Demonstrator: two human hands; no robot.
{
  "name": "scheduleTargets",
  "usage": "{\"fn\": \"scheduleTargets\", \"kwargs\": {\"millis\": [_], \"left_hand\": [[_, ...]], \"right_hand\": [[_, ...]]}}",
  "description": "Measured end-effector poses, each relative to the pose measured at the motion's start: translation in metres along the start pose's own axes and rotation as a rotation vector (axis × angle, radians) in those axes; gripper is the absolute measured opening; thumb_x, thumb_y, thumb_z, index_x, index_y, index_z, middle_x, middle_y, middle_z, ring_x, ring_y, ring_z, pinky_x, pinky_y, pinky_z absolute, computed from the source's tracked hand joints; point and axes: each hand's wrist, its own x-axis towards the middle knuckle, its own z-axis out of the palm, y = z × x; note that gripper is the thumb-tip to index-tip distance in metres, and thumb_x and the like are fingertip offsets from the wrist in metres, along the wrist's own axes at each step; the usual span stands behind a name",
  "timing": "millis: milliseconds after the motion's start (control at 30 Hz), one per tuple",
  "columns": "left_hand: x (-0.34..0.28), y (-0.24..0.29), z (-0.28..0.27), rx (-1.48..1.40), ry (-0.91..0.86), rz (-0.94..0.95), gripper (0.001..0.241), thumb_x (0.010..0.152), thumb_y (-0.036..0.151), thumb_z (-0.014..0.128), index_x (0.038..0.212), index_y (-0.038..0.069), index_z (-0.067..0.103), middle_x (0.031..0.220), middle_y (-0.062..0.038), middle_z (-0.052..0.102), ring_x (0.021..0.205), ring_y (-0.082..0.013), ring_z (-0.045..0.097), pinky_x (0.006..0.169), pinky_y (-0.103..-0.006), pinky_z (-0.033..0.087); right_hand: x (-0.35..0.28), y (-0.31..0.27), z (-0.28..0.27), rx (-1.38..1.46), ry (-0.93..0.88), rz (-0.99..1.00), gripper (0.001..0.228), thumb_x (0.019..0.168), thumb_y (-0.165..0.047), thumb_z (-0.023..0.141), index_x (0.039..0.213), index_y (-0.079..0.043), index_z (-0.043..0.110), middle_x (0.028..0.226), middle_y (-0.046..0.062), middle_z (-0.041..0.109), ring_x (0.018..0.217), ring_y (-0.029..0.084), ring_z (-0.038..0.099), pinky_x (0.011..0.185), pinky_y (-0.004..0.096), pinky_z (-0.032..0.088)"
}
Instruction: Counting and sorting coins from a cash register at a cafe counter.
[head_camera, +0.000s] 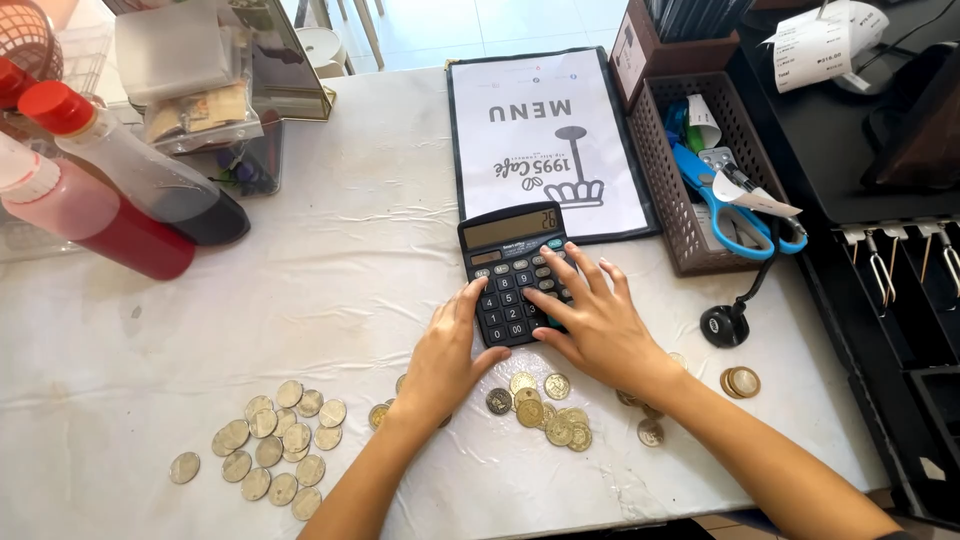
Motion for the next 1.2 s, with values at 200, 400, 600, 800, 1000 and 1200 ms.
{"fn": "scheduleTargets", "kwargs": {"millis": [200, 400, 600, 800, 1000, 1200], "left_hand": [[0.001, 0.002, -0.004, -0.005, -0.04, -0.026, 0.104, 0.073, 0.022, 0.089, 0.155, 0.01, 0.026, 0.138, -0.024, 0.057, 0.128, -0.0409, 0.053, 0.104, -0.0473, 0.047], [0.0, 0.004, -0.005, 0.003, -0.031, 0.007, 0.107, 0.073, 0.021, 0.088, 0.156, 0.009, 0.022, 0.137, -0.025, 0.057, 0.125, -0.0419, 0.055, 0.102, -0.0472, 0.047], [-0.002, -0.007, 0.002, 0.002, -0.014, 0.044, 0.101, 0.079, 0.019, 0.083, 0.158, 0.007, 0.021, 0.134, -0.025, 0.06, 0.122, -0.0421, 0.058, 0.101, -0.0473, 0.048], [0.008, 0.005, -0.034, 0.046, -0.067, -0.203, 0.094, 0.09, 0.028, 0.077, 0.161, 0.012, 0.018, 0.131, -0.023, 0.058, 0.116, -0.0364, 0.061, 0.097, -0.046, 0.053], [0.0, 0.007, -0.043, 0.055, 0.167, 0.05, 0.075, 0.093, 0.016, 0.071, 0.156, 0.006, 0.032, 0.132, -0.02, 0.059, 0.122, -0.0349, 0.061, 0.098, -0.0464, 0.052], [-0.005, 0.012, -0.027, 0.105, 0.091, 0.139, 0.057, 0.089, 0.01, 0.071, 0.142, 0.006, 0.052, 0.139, -0.02, 0.056, 0.123, -0.0387, 0.057, 0.102, -0.0468, 0.049]], "right_hand": [[-0.031, 0.024, -0.026, 0.149, -0.027, 0.221, 0.035, 0.097, -0.029, 0.061, 0.13, -0.022, 0.067, 0.155, 0.013, 0.043, 0.147, 0.034, 0.037, 0.116, 0.052, 0.033], [-0.032, 0.014, -0.021, 0.17, -0.016, 0.095, 0.038, 0.092, -0.034, 0.066, 0.129, -0.023, 0.067, 0.153, 0.016, 0.04, 0.144, 0.038, 0.034, 0.112, 0.054, 0.032], [-0.031, 0.012, -0.024, 0.238, -0.04, 0.106, 0.047, 0.091, -0.032, 0.068, 0.135, -0.018, 0.063, 0.157, 0.02, 0.034, 0.145, 0.042, 0.033, 0.114, 0.057, 0.031], [-0.062, 0.026, -0.073, 0.414, 0.065, 0.383, 0.037, 0.095, -0.017, 0.065, 0.132, -0.011, 0.066, 0.142, 0.014, 0.061, 0.13, 0.032, 0.058, 0.107, 0.043, 0.047], [-0.144, 0.031, -0.091, 0.404, 0.097, 0.843, 0.024, 0.094, -0.012, 0.065, 0.117, -0.009, 0.073, 0.112, 0.006, 0.076, 0.097, 0.023, 0.073, 0.081, 0.035, 0.057], [-0.159, 0.014, -0.071, 0.112, 0.097, 0.644, 0.04, 0.083, -0.015, 0.072, 0.123, -0.009, 0.072, 0.129, 0.012, 0.065, 0.12, 0.033, 0.058, 0.097, 0.041, 0.05]]}}
